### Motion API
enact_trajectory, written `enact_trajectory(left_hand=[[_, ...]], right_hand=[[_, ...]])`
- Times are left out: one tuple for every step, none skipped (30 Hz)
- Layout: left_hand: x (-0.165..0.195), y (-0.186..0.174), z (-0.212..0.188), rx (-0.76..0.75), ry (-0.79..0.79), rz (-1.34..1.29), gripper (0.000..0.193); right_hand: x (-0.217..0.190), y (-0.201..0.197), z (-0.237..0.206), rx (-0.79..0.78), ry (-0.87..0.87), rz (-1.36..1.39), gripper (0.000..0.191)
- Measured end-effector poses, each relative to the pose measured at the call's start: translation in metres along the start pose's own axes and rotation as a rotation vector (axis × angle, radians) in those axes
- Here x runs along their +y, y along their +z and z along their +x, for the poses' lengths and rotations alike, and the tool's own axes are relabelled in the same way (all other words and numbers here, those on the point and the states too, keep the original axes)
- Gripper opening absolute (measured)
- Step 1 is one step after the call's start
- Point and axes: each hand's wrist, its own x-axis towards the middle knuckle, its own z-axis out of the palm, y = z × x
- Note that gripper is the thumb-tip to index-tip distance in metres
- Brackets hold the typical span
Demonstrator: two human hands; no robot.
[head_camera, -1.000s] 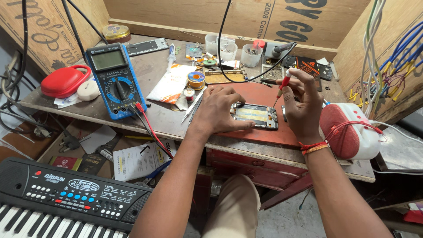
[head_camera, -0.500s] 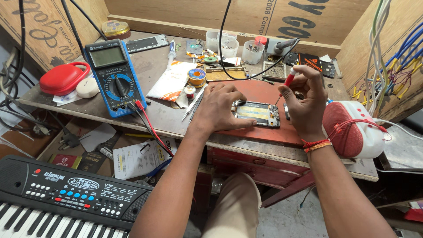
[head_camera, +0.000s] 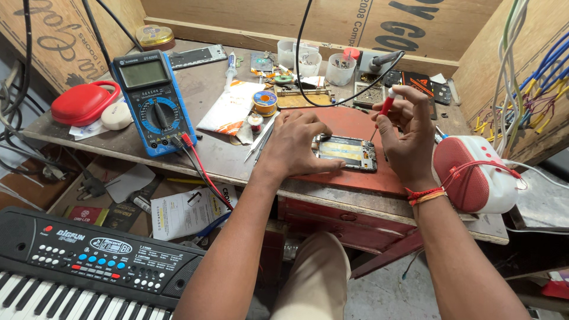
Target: The person repairs a disassembled smartphone at a workbench, holding the phone body with one hand while using a red-handled screwdriver to work on its internal components. A multimeter with test leads sits on the bench beside the work area throughout.
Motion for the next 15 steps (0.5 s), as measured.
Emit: enact_trajectory(left_hand=[[-0.0001,-0.0005,-0.0003,0.001,0.000,0.000,0.068],[-0.0001,-0.0008,-0.0005,0.010,0.003,-0.001,0.068],[0.0000,-0.0008,-0.0004,0.018,0.008,-0.003,0.068],[0.0006,-0.0008,-0.0005,0.026,0.013,-0.005,0.068],[0.0008,-0.0010,-0.0004,0.014,0.007,-0.005,0.068],[0.0004,-0.0014,-0.0005,0.002,0.000,-0.005,0.068],[0.0002,-0.0014,-0.0004,-0.010,-0.006,-0.004,0.068],[0.0009,-0.0011,-0.0006,-0.010,-0.005,-0.006,0.068],[0.0010,-0.0012,-0.0003,-0.008,-0.005,-0.005,0.068],[0.0006,-0.0017,-0.0006,-0.006,-0.007,-0.004,0.067],[0.0005,-0.0017,-0.0006,0.007,0.002,-0.004,0.067],[0.0009,-0.0017,-0.0003,0.020,0.011,-0.003,0.067],[0.0010,-0.0018,-0.0002,0.033,0.021,-0.003,0.067],[0.0006,-0.0020,-0.0002,0.023,0.014,-0.001,0.068],[0.0002,-0.0019,-0.0003,0.013,0.008,-0.001,0.068]], right_hand=[[0.0000,0.0010,0.0004,-0.005,0.034,0.020,0.049],[0.0001,0.0015,0.0011,0.012,0.041,0.003,0.050],[0.0004,0.0013,0.0022,0.030,0.048,-0.015,0.051],[0.0003,0.0007,0.0024,0.048,0.056,-0.034,0.052],[0.0004,0.0002,0.0022,0.044,0.019,-0.046,0.052],[0.0004,-0.0003,0.0018,0.039,-0.017,-0.057,0.053],[0.0006,-0.0007,0.0012,0.034,-0.052,-0.069,0.053],[0.0004,-0.0012,-0.0002,0.012,-0.026,-0.017,0.051],[0.0006,-0.0011,-0.0011,-0.011,-0.003,0.037,0.049],[0.0007,-0.0003,-0.0019,-0.034,0.022,0.092,0.047],[0.0013,0.0008,-0.0012,-0.009,0.046,0.078,0.047],[0.0019,0.0020,0.0000,0.017,0.070,0.065,0.048],[0.0020,0.0026,0.0007,0.043,0.096,0.050,0.049],[0.0019,0.0026,0.0014,0.061,0.091,0.004,0.050],[0.0015,0.0017,0.0018,0.078,0.087,-0.043,0.052]])
